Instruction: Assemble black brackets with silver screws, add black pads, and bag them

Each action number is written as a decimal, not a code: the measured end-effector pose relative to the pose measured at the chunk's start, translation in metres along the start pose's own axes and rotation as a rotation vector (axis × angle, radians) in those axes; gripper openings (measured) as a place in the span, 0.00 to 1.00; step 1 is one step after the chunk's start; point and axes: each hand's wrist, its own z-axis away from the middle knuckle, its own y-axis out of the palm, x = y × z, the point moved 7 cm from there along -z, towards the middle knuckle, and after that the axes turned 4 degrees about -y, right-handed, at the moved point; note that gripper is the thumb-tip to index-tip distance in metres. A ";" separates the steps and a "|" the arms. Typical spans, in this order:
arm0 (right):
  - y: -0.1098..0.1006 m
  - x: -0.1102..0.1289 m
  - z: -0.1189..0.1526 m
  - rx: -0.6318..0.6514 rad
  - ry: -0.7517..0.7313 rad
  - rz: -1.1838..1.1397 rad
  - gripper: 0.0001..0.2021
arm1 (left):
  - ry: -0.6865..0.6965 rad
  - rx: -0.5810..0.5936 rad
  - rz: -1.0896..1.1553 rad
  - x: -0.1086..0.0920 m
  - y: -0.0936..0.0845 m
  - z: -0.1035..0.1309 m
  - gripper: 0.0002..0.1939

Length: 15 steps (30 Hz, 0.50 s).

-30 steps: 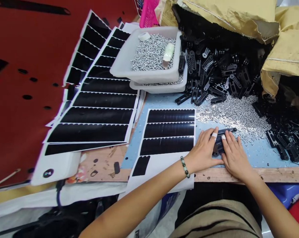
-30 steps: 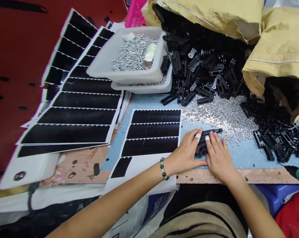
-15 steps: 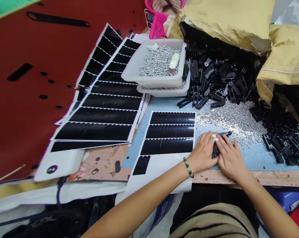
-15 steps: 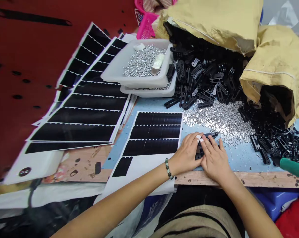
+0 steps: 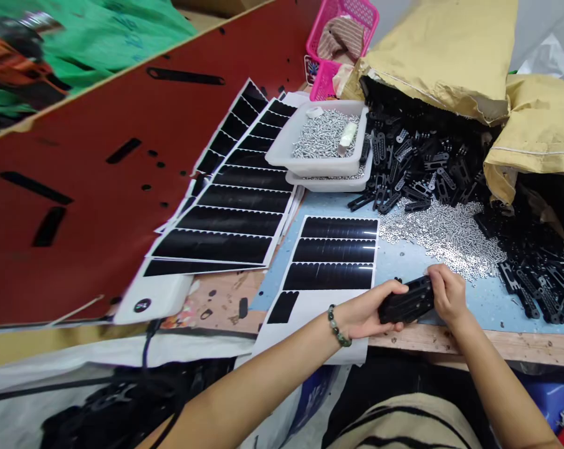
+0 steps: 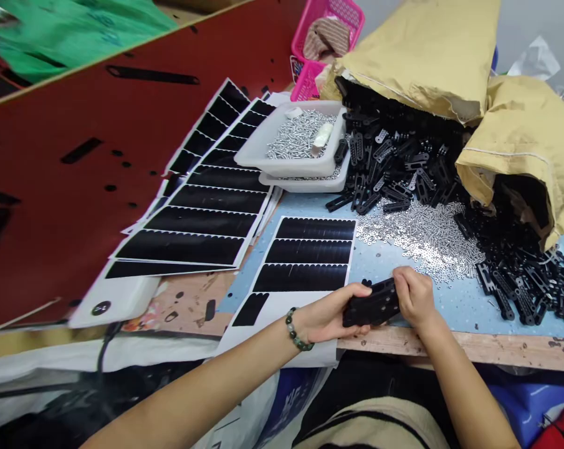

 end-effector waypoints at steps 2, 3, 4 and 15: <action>0.007 -0.012 -0.001 0.015 0.166 0.083 0.21 | 0.013 -0.004 0.031 0.002 -0.004 0.003 0.23; 0.009 -0.018 -0.001 0.024 0.229 0.126 0.22 | 0.042 -0.017 0.006 0.001 -0.008 0.007 0.25; 0.011 -0.023 -0.002 0.034 0.273 0.168 0.22 | 0.084 -0.050 -0.051 -0.001 -0.013 0.012 0.27; 0.008 -0.014 -0.011 -0.014 0.114 0.478 0.16 | 0.713 -0.718 -1.469 -0.035 -0.011 0.019 0.34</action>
